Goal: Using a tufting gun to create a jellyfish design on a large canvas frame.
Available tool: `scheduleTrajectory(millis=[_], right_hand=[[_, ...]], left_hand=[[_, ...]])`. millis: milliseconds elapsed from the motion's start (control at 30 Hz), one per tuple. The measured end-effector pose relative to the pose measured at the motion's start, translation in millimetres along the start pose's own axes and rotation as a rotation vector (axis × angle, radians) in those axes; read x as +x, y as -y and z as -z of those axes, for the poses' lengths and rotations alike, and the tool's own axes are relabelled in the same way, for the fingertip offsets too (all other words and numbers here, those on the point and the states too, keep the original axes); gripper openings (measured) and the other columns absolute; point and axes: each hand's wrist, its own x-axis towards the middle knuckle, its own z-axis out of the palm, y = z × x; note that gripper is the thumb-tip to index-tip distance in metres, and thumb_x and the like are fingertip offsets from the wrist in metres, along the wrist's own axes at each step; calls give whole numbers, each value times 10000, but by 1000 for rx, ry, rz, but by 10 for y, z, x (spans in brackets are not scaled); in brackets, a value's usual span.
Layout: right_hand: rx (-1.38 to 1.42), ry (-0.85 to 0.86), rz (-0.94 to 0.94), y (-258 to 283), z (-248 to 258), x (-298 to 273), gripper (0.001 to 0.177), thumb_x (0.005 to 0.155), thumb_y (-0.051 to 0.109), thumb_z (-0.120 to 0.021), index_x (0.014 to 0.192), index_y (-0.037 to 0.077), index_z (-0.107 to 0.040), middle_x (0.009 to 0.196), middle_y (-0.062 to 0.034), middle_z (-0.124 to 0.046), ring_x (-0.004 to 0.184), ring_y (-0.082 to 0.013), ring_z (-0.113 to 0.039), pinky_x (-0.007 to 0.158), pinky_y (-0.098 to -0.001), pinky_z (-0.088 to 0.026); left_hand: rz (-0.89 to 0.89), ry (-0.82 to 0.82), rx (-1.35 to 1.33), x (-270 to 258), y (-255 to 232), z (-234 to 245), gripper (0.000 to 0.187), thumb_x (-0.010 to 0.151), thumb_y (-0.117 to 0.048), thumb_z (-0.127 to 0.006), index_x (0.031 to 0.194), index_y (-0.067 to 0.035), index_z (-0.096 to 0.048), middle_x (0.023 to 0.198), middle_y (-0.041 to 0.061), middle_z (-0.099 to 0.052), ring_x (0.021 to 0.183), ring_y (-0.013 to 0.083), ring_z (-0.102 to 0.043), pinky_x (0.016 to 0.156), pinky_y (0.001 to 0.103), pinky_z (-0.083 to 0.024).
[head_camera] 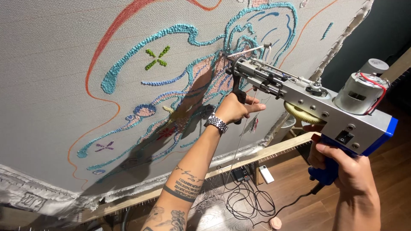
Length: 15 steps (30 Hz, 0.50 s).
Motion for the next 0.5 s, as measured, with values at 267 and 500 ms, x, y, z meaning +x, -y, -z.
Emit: scheduleTrajectory(millis=[267,500], right_hand=[[33,23,-9,34,-40,0,74,730,31,-565,793,-6,-551,546,-65,-487,426,-149,-440,398,-262,-365],[-26,-36,-37,17,27,-37,228,721,48,-563,912,-75,-568,570,-100,-485,442,-175,-429,391,-265,-335]], left_hand=[[-8,-10,-10,11,26,12,438,601,-356,-733,877,-17,-699,733,64,-682,473,109,-561,420,219,-410],[-16,14,38,-43,16,1,446,614,-385,-712,893,-37,-700,706,60,-677,479,103,-583,426,214,-420]])
